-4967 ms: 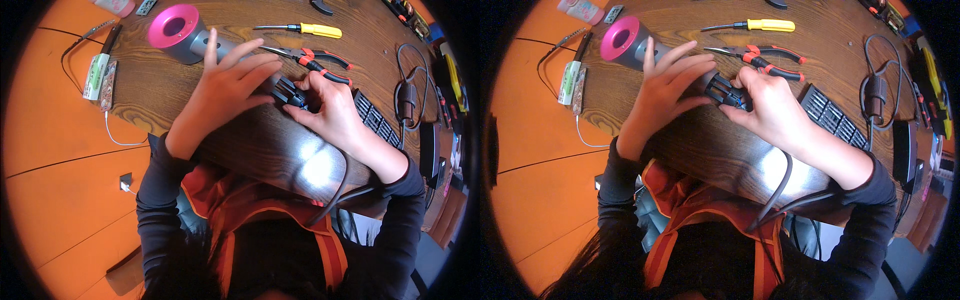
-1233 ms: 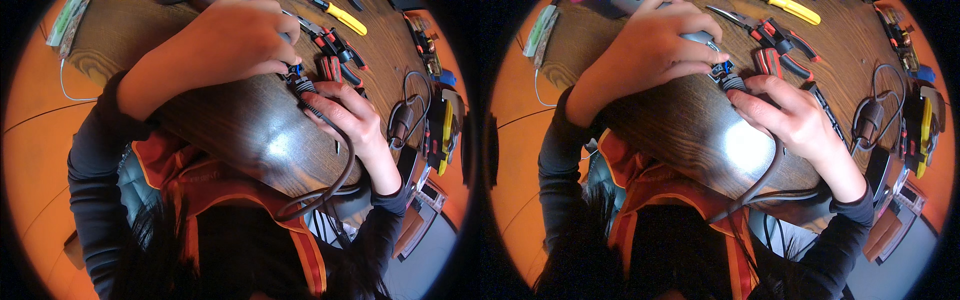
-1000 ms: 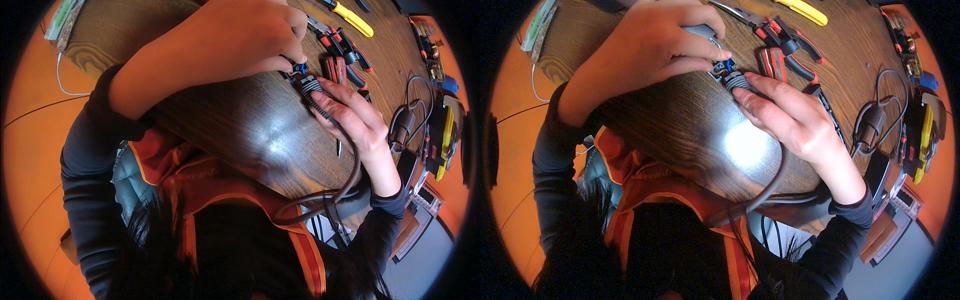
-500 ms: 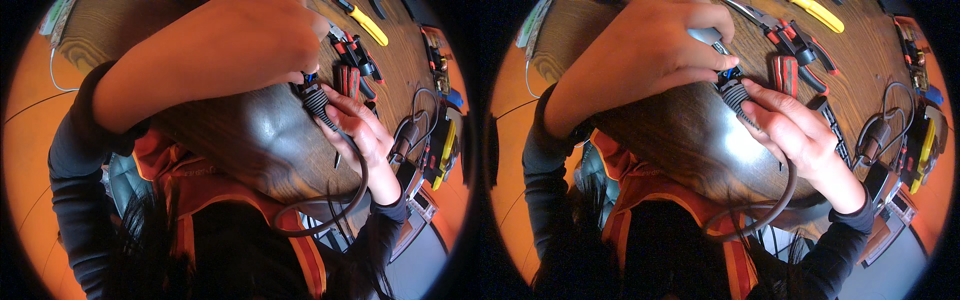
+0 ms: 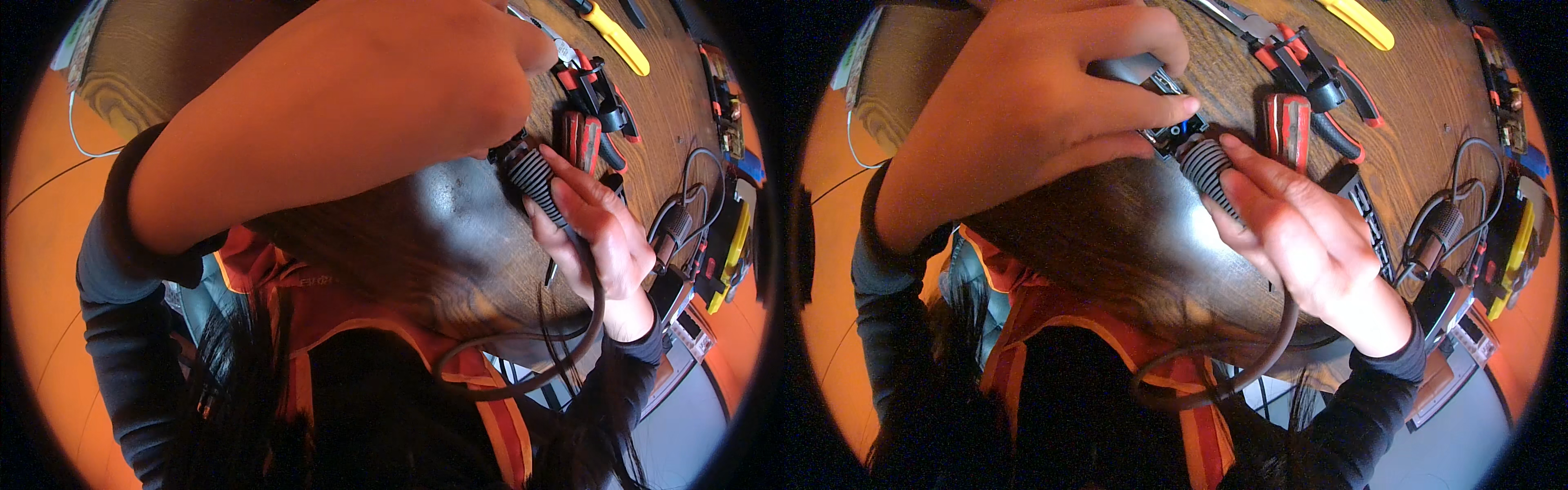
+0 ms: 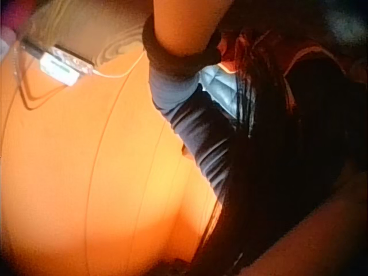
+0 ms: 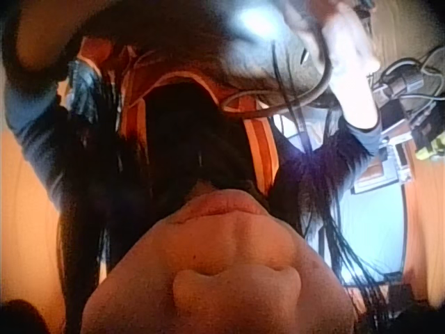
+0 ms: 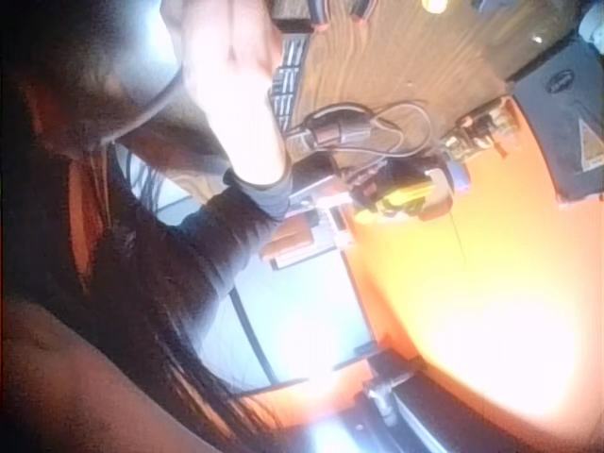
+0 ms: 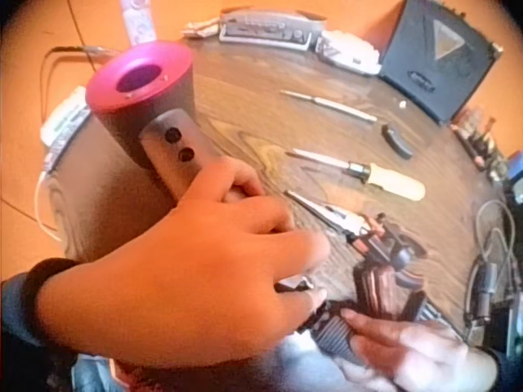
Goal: The person disassembles a hair dryer, removes the pink nozzle, and manipulates internal wiring and components on a wooden workbench. They repeatedly attach and detach the power cord and nozzle, adjusting wires and parts with both hands.
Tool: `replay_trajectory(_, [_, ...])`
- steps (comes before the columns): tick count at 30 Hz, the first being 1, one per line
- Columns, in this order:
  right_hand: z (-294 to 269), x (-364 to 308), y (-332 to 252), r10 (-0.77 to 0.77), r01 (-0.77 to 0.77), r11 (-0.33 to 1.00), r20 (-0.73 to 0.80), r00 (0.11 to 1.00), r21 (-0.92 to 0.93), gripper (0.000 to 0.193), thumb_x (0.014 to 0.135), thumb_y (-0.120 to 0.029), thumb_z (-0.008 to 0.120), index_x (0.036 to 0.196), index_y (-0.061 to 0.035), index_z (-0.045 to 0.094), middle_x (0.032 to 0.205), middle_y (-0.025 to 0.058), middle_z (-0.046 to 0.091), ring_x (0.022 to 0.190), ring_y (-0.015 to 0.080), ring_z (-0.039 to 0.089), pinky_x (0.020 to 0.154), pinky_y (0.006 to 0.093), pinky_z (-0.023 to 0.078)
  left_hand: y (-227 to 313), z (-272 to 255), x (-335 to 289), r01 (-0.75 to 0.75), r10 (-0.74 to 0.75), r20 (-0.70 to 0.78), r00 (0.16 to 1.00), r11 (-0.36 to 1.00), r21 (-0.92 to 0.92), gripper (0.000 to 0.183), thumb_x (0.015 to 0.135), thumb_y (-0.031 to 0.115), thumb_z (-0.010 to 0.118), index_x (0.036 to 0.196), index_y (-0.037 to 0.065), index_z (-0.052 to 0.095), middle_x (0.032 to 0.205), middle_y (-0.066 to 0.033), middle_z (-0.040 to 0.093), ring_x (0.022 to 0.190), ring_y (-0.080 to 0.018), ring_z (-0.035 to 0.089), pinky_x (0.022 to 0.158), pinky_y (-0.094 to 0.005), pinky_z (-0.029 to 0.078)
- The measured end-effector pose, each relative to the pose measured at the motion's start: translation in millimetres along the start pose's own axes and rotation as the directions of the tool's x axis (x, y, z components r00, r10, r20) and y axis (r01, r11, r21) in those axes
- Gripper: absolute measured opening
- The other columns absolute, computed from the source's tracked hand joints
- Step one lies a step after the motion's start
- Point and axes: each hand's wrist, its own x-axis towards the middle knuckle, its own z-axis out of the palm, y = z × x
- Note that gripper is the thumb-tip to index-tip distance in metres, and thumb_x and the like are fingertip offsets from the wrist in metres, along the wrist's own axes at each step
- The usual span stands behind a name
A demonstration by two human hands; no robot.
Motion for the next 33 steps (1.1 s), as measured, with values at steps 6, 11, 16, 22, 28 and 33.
replay_trajectory(6, [1.1,-0.2,1.3,0.000,-0.004,0.997,0.052,0.999,0.078,0.032,0.072,0.004,0.074,0.097,0.0065,0.054,0.104,0.0287,0.061,0.095,0.0339,0.064,0.078,0.0349,0.054,-1.6,5.4,-4.9,-0.027,0.029,-0.062,0.998,0.999,0.035,0.006,0.071,0.013,0.058,0.070,0.009,0.063,0.087,-0.0042,0.056,0.080,-0.0190,0.054,0.081,-0.0394,0.035])
replay_trajectory(11, [7.3,3.4,5.7,-0.094,0.094,0.996,0.021,0.995,0.010,0.028,0.067,0.001,0.070,0.093,0.0069,0.061,0.101,0.0248,0.060,0.087,0.0301,0.064,0.072,0.0342,0.055,-3.7,7.2,-5.5,-0.053,0.059,-0.104,0.993,0.997,0.062,0.005,0.069,0.013,0.059,0.069,0.009,0.061,0.086,-0.0036,0.055,0.078,-0.0188,0.054,0.080,-0.0391,0.036])
replay_trajectory(16, [-5.5,6.4,-4.9,0.002,0.009,0.998,0.177,0.984,-0.061,0.025,0.072,-0.003,0.063,0.096,0.0023,0.064,0.095,0.0149,0.058,0.086,0.0278,0.062,0.073,0.0329,0.053,-9.4,10.7,-4.9,-0.090,0.107,-0.151,0.983,0.990,0.112,0.004,0.068,0.012,0.059,0.069,0.008,0.060,0.085,-0.0030,0.054,0.077,-0.0187,0.053,0.079,-0.0388,0.036])
replay_trajectory(22, [-35.7,31.7,-8.8,0.123,-0.195,0.972,0.428,0.895,0.130,0.031,0.074,0.005,0.061,0.104,0.0010,0.061,0.105,0.0160,0.063,0.096,0.0299,0.064,0.083,0.0334,0.052,-17.9,14.1,-5.2,-0.177,0.218,-0.191,0.957,0.961,0.212,0.005,0.070,0.013,0.058,0.073,0.010,0.060,0.087,-0.0030,0.055,0.079,-0.0195,0.054,0.078,-0.0392,0.038])
replay_trajectory(28, [-27.4,37.4,-39.2,0.496,-0.534,0.845,0.424,0.758,-0.034,0.033,0.076,-0.010,0.071,0.099,-0.0002,0.048,0.080,0.0150,0.063,0.074,0.0274,0.065,0.064,0.0325,0.051,-20.5,15.2,-2.6,-0.187,0.221,-0.187,0.957,0.965,0.182,0.006,0.072,0.015,0.059,0.077,0.010,0.061,0.090,-0.0040,0.056,0.080,-0.0193,0.054,0.077,-0.0379,0.040])
replay_trajectory(33, [-10.1,30.4,-39.2,0.585,-0.598,0.799,0.322,0.744,-0.068,0.032,0.077,-0.013,0.070,0.098,-0.0001,0.050,0.073,0.0143,0.060,0.067,0.0300,0.063,0.059,0.0319,0.048,-20.3,-1.7,5.3,-0.236,0.231,0.050,0.972,0.951,0.198,0.028,0.067,0.020,0.065,0.094,0.016,0.065,0.097,-0.0026,0.059,0.087,-0.0210,0.057,0.077,-0.0374,0.043])
